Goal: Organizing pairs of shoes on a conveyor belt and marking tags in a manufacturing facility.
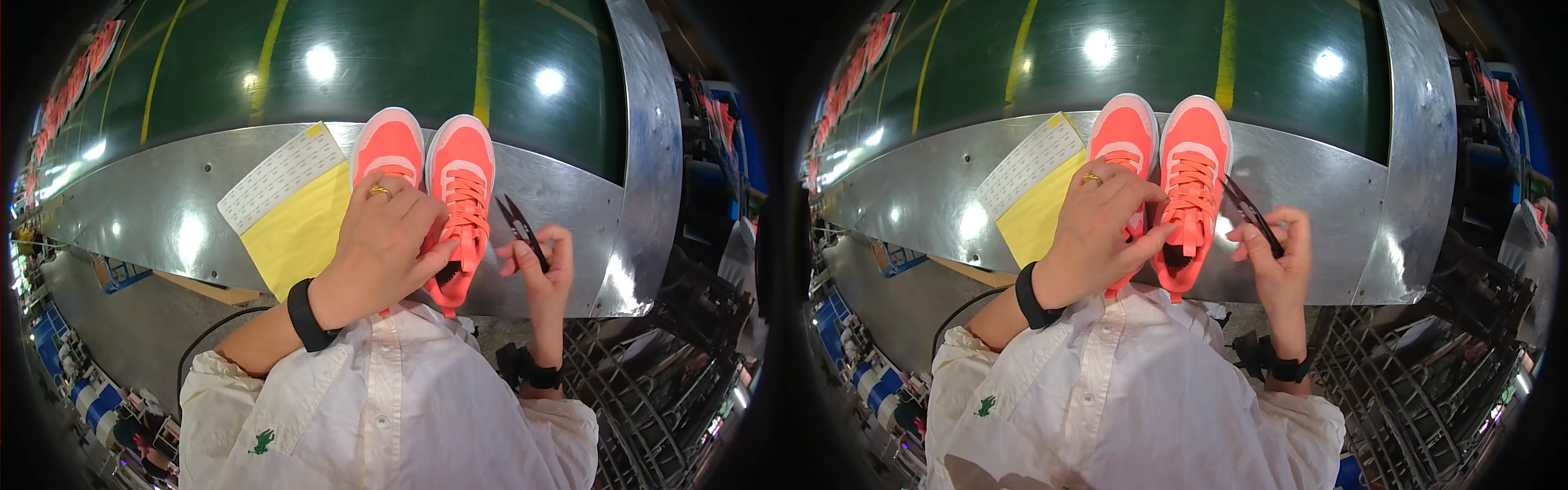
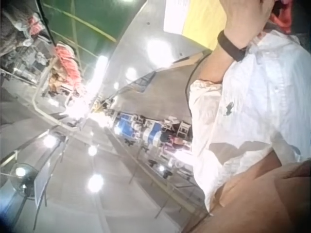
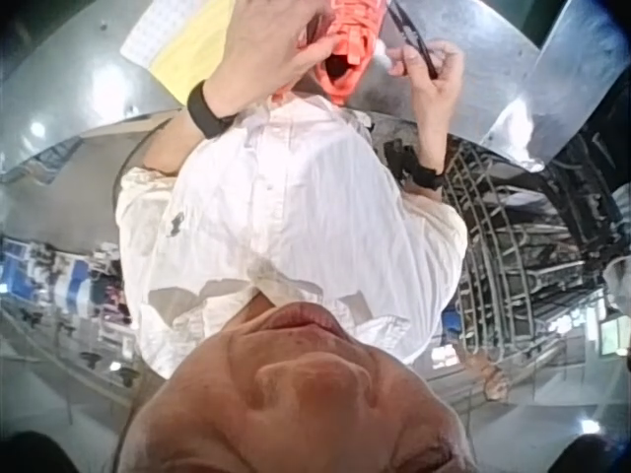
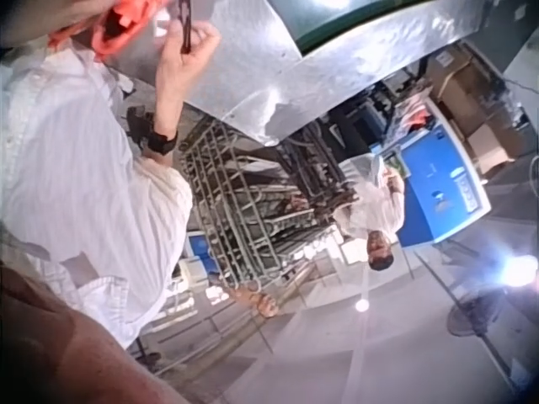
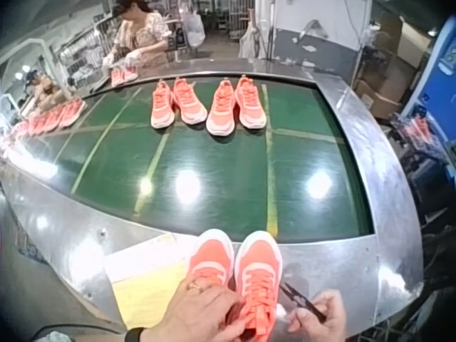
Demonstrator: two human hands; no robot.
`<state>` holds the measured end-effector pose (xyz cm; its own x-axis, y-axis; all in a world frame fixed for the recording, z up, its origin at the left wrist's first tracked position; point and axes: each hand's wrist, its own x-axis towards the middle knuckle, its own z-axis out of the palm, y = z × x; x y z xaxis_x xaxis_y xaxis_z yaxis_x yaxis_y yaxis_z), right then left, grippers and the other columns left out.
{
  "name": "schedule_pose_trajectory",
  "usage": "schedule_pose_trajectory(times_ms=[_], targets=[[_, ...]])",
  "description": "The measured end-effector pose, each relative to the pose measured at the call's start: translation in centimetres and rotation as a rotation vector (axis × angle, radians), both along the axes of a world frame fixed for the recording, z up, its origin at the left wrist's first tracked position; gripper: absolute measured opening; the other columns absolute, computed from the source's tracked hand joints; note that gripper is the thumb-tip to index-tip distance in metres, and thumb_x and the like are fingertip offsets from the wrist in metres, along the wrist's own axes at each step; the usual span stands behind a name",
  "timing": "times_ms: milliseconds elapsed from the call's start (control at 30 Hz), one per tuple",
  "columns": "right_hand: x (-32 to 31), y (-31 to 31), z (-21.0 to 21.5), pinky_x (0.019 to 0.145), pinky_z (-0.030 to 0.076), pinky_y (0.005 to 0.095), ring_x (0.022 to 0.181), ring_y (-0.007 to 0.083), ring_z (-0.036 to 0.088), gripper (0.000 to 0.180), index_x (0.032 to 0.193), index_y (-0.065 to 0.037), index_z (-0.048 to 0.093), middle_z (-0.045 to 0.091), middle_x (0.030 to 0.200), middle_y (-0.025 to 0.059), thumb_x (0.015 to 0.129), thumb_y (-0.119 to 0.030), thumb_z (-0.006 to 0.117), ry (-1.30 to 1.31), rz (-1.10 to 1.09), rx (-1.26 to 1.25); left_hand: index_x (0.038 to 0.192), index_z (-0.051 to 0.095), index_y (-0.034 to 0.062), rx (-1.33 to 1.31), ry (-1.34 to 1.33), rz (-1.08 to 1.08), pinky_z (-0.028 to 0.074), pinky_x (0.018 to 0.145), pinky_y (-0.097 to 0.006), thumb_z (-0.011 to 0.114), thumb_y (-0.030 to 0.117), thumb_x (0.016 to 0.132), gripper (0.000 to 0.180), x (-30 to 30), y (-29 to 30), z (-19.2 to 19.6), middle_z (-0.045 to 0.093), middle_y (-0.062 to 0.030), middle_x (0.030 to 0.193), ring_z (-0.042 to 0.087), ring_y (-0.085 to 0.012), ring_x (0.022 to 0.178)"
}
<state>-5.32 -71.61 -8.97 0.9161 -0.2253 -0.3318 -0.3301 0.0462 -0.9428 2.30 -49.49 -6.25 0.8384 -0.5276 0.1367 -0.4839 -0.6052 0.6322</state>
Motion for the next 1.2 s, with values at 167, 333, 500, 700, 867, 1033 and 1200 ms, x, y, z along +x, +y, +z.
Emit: schedule_pose_trajectory(times_ms=[167,333,500,700,867,1033,1200], targets=[[1.0,0.8,1.0,0.06,0.043,0.0198,0.065,0.0043,0.052,0.035,0.129,-0.003,0.055,0.064,0.089,0.001,0.095,-0.011,0.056,-0.06,0.18,-0.22,0.09,0.062,0.008,0.045,0.04,0.025,0.037,0.098,-0.043,0.072,0.016,0.073,0.021,-0.4,-0.6,-0.8,0.062,-0.0017,0.075,0.057,-0.0222,0.09],[1.8,0.9,2.5,0.058,0.043,0.0197,0.064,0.0044,0.051,0.035,0.131,-0.004,0.053,0.062,0.092,0.002,0.096,-0.009,0.053,0.083,0.185,-0.194,0.09,0.059,0.0054,0.072,-0.007,0.036,0.034,0.102,-0.047,0.069,0.014,0.072,0.022,-0.4,-0.8,-1.2,0.061,-0.0018,0.067,0.059,-0.0215,0.085],[1.7,1.1,2.1,0.061,0.039,0.0176,0.066,0.0045,0.048,0.037,0.134,-0.003,0.048,0.055,0.086,0.0013,0.097,-0.007,0.049,0.08,0.225,-0.031,0.089,0.056,0.0041,0.037,-0.006,0.042,0.033,0.103,-0.049,0.067,0.011,0.073,0.021,-0.6,-1.0,-1.7,0.061,-0.003,0.067,0.061,-0.0218,0.077],[1.9,0.9,2.9,0.069,0.041,0.0173,0.074,0.0053,0.049,0.034,0.126,-0.002,0.055,0.059,0.09,0.0016,0.092,0.0,0.051,-0.075,0.294,-0.205,0.086,0.054,0.0034,0.03,-0.025,0.032,0.034,0.103,-0.049,0.066,0.01,0.072,0.019,-0.6,-0.9,-1.8,0.059,-0.0039,0.065,0.061,-0.0225,0.075],[2.2,1.8,2.3,0.065,0.046,0.0212,0.073,0.008,0.059,0.019,0.105,0.0,0.067,0.066,0.084,0.0076,0.087,-0.006,0.065,-0.14,0.294,-0.432,0.085,0.055,0.0037,0.028,-0.04,0.019,0.034,0.103,-0.049,0.066,0.01,0.072,0.019,-0.6,-0.9,-2.2,0.058,-0.0041,0.065,0.061,-0.0223,0.076],[2.0,2.5,2.8,0.057,0.047,0.0241,0.063,0.0132,0.062,0.017,0.096,0.0,0.068,0.067,0.078,0.01,0.082,-0.008,0.071,-0.053,0.223,-0.353,0.084,0.056,0.0041,0.068,-0.068,0.019,0.034,0.103,-0.051,0.068,0.012,0.071,0.019,-0.8,-1.0,-2.3,0.058,-0.0038,0.065,0.061,-0.022,0.077],[2.7,2.9,3.6,0.053,0.046,0.0253,0.058,0.0149,0.061,0.013,0.088,0.001,0.068,0.066,0.071,0.01,0.08,-0.008,0.073,-0.062,0.236,-0.513,0.084,0.056,0.0042,0.076,-0.092,0.017,0.034,0.104,-0.051,0.068,0.012,0.072,0.019,-0.8,-0.9,-2.4,0.058,-0.0043,0.065,0.061,-0.0219,0.077]])
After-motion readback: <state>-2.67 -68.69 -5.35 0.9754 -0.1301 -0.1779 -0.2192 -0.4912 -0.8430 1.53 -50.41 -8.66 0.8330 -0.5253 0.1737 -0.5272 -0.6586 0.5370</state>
